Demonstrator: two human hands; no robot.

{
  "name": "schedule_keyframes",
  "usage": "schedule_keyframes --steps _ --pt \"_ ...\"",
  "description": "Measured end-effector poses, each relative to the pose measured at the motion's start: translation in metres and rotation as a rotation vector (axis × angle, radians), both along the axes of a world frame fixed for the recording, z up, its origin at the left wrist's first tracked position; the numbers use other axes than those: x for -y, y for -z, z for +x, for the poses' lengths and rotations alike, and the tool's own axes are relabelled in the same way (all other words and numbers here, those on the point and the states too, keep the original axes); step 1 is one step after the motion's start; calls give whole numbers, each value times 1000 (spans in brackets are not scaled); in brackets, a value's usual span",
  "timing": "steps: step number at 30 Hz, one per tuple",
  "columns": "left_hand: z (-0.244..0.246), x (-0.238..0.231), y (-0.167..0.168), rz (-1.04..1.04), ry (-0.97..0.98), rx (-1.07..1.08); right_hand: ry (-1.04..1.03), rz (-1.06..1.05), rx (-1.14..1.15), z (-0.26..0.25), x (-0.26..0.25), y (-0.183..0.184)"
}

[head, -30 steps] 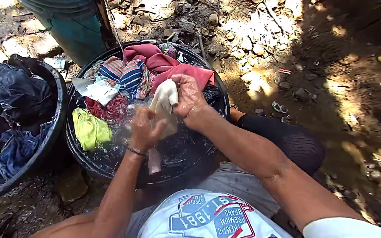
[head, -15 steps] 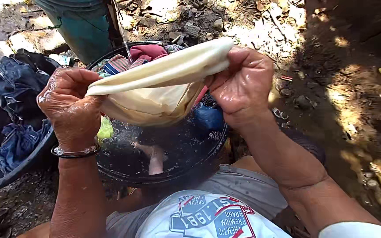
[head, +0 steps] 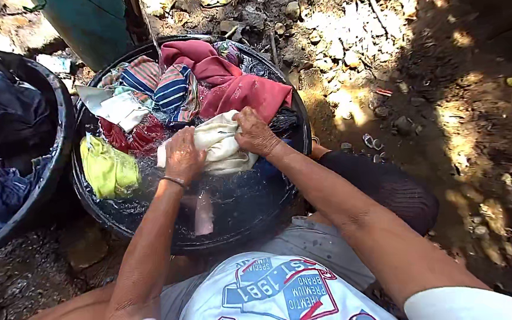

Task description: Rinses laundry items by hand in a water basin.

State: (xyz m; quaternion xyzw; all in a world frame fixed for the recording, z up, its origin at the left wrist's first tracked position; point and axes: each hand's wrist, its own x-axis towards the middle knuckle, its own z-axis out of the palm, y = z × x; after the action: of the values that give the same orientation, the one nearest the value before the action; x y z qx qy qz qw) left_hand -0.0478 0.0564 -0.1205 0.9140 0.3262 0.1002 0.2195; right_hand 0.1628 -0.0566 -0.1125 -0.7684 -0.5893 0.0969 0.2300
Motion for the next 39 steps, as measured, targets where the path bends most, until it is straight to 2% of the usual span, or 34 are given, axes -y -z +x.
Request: schedule_keyframes --steps 2,5,7,10,11,13,15,17,19,22,24,28,32,34,36,39 --pt "3 1 23 55 -11 -39 -7 -116 27 0 -2 21" --pt "5 4 43 51 -60 -85 27 -113 43 1 -1 41" --pt "7 7 48 -64 -87 -143 29 -124 45 2 -1 44" --pt "5 12 53 -320 -101 -353 40 -208 -20 1 -2 40" --pt "1 16 60 -393 -140 -363 39 -213 -35 2 -3 40" --pt "-7 25 85 -324 -221 -229 13 -202 -71 5 -6 43" --pt "1 20 46 -372 -141 -388 -60 -177 -112 12 -9 38" --pt "3 14 29 -403 -32 -487 -145 -153 -129 21 -11 23" --pt "-3 7 35 -408 -7 -427 -215 -137 -183 30 -11 0" --pt "-6 -11 42 -360 -91 -135 -241 -89 -346 41 -9 -37" --pt "-8 -19 35 -346 -111 -31 -208 -44 -495 43 -4 -55" --pt "-25 -26 37 -271 -94 -111 -113 181 -796 38 8 -75" --pt "-34 -30 23 -235 -91 -159 -27 399 -938 44 10 -84" --pt "-41 -35 18 -280 -128 -53 -3 480 -974 50 8 -89" --pt "-48 -43 11 -412 -225 89 24 531 -1028 56 7 -94" --pt "-63 -52 -2 -574 -358 396 76 540 -1061 61 8 -99"
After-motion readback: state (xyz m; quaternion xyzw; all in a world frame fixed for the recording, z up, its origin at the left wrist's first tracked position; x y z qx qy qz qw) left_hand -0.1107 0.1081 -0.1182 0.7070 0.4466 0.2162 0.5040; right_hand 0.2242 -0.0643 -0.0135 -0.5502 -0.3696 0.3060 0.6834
